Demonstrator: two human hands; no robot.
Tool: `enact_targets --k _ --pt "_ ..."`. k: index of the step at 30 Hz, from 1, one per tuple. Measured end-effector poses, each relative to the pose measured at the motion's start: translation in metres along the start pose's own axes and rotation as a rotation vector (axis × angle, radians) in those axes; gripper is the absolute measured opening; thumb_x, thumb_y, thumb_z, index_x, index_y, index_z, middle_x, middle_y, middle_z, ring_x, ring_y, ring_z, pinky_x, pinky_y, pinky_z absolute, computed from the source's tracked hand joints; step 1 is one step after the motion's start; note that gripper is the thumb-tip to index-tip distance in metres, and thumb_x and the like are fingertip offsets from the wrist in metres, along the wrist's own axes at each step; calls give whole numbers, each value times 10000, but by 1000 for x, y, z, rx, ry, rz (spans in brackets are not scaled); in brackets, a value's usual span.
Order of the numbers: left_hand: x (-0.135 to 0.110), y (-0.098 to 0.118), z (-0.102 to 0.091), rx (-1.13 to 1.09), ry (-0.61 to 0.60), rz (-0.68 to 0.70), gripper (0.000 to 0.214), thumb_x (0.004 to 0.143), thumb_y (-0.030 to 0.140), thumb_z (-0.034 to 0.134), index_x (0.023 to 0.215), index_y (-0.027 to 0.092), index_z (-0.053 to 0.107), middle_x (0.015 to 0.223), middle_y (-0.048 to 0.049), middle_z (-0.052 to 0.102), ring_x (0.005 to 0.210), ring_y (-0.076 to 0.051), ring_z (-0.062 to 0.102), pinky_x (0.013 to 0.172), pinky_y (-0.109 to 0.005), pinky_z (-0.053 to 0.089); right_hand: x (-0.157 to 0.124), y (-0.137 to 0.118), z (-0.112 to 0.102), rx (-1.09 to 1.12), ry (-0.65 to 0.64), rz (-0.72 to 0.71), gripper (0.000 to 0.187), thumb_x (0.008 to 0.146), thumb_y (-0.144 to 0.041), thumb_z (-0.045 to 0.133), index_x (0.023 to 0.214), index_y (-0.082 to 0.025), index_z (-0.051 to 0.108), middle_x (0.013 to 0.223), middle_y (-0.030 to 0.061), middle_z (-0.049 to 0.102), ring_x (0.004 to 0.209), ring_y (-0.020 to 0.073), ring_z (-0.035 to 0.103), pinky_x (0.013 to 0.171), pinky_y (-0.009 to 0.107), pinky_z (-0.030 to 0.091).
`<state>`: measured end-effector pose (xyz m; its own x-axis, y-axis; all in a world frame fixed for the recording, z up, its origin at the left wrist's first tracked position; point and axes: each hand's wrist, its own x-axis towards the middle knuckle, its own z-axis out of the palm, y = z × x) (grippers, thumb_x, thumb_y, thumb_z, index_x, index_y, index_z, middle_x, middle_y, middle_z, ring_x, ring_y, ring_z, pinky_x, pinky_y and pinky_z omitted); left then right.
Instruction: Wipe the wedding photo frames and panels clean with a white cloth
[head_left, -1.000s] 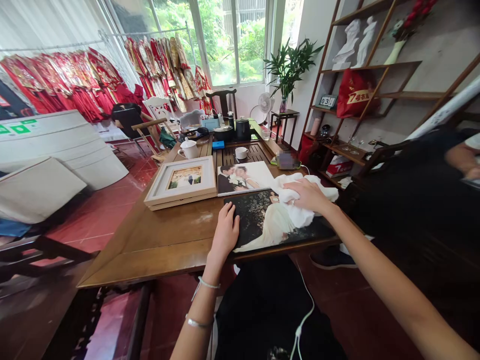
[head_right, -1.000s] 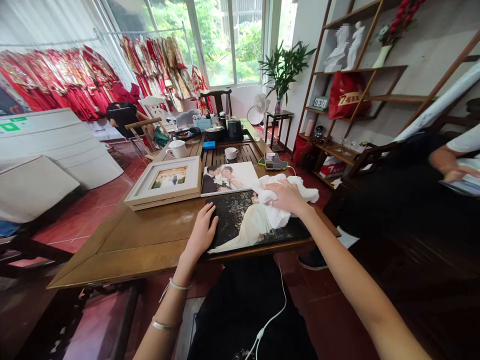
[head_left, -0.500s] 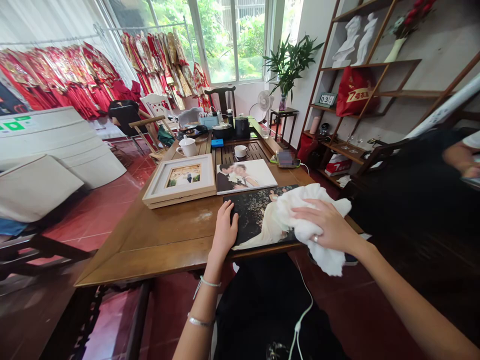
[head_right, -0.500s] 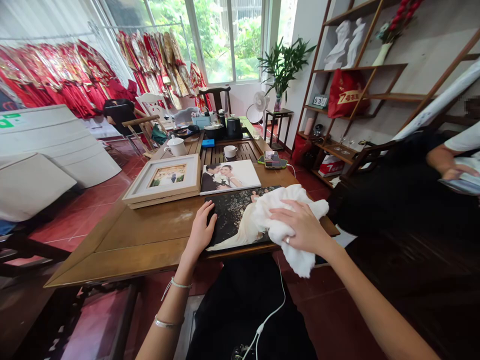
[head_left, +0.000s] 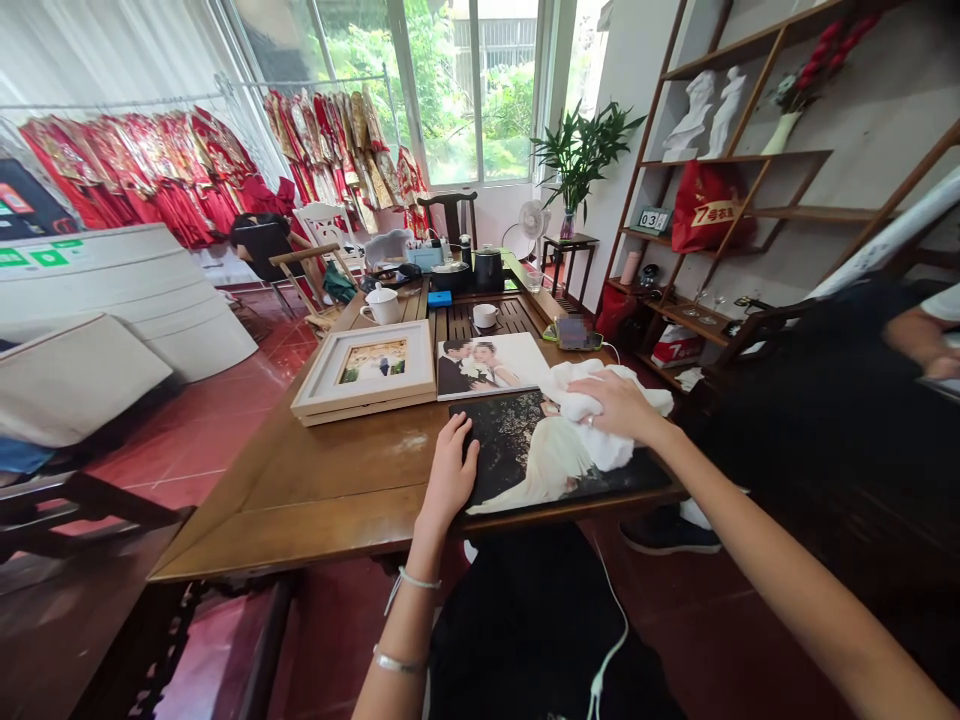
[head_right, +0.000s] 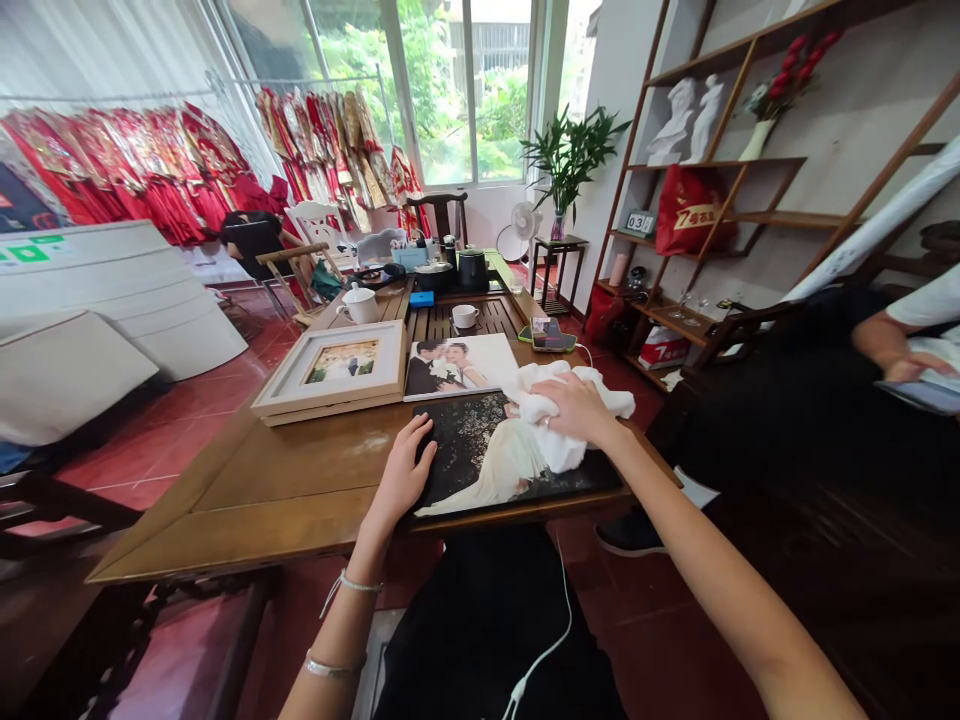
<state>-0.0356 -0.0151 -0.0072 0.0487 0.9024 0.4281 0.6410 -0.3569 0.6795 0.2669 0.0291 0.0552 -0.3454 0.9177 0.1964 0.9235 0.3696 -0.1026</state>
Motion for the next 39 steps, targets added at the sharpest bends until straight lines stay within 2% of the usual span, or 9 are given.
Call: enact_targets --k 4,7,10,14,18,21,25,34,39 --pt "0 0 1 0 4 -7 347 911 237 480 1221 138 600 1405 -173 538 1351 -259 467 1160 -481 339 23 -1 2 -32 9 56 469 742 -263 574 1206 -264 640 1284 88 627 1196 351 475 881 474 421" --pt "0 0 3 -6 25 -16 338 911 232 480 1216 159 605 1406 -155 539 1346 -256 473 1162 -481 338 21 -4 5 -46 32 66 443 750 -279 573 1187 -262 644 1281 85 630 1215 362 460 880 488 412" --pt "0 1 4 -9 31 -21 333 910 228 480 1213 172 608 1406 -142 542 1350 -253 469 1163 -479 338 0 -7 10 -48 78 40 441 745 -269 564 1179 -257 641 1277 79 634 1245 363 441 894 494 396" --pt "1 2 4 -4 31 -23 340 910 224 476 1217 156 605 1406 -151 543 1352 -253 468 1166 -474 335 -46 -15 11 -56 138 -31 477 711 -232 562 1180 -245 644 1268 75 644 1245 362 450 904 490 385" --pt "1 2 4 -3 27 -22 342 914 227 470 1219 152 605 1408 -155 542 1357 -255 463 1167 -481 332 -88 -27 4 -24 126 -147 531 649 -183 567 1170 -238 656 1278 57 648 1246 367 450 950 512 362" --pt "0 1 5 -10 29 -15 341 914 227 469 1220 162 606 1410 -148 541 1359 -253 460 1167 -488 330 -100 -32 -2 8 95 -208 575 616 -160 560 1174 -253 661 1294 45 642 1258 364 448 981 529 348" --pt "1 1 3 -18 13 -8 343 913 232 472 1221 165 608 1413 -146 536 1360 -250 458 1170 -480 325 -84 -29 -4 13 45 -187 571 646 -169 555 1200 -260 659 1274 61 655 1243 368 466 944 527 378" --pt "-1 4 0 -8 -8 -31 359 920 244 471 1237 135 597 1420 -172 525 1372 -260 444 1172 -479 320 2 -26 1 -52 -23 -9 487 754 -258 554 1237 -253 611 1325 82 610 1248 369 433 907 535 387" --pt "-1 4 1 3 14 -22 354 916 237 475 1239 154 592 1413 -158 538 1361 -259 457 1165 -486 332 -1 -45 3 -52 -16 -89 496 766 -229 519 1255 -240 595 1346 73 596 1261 384 398 947 571 344"
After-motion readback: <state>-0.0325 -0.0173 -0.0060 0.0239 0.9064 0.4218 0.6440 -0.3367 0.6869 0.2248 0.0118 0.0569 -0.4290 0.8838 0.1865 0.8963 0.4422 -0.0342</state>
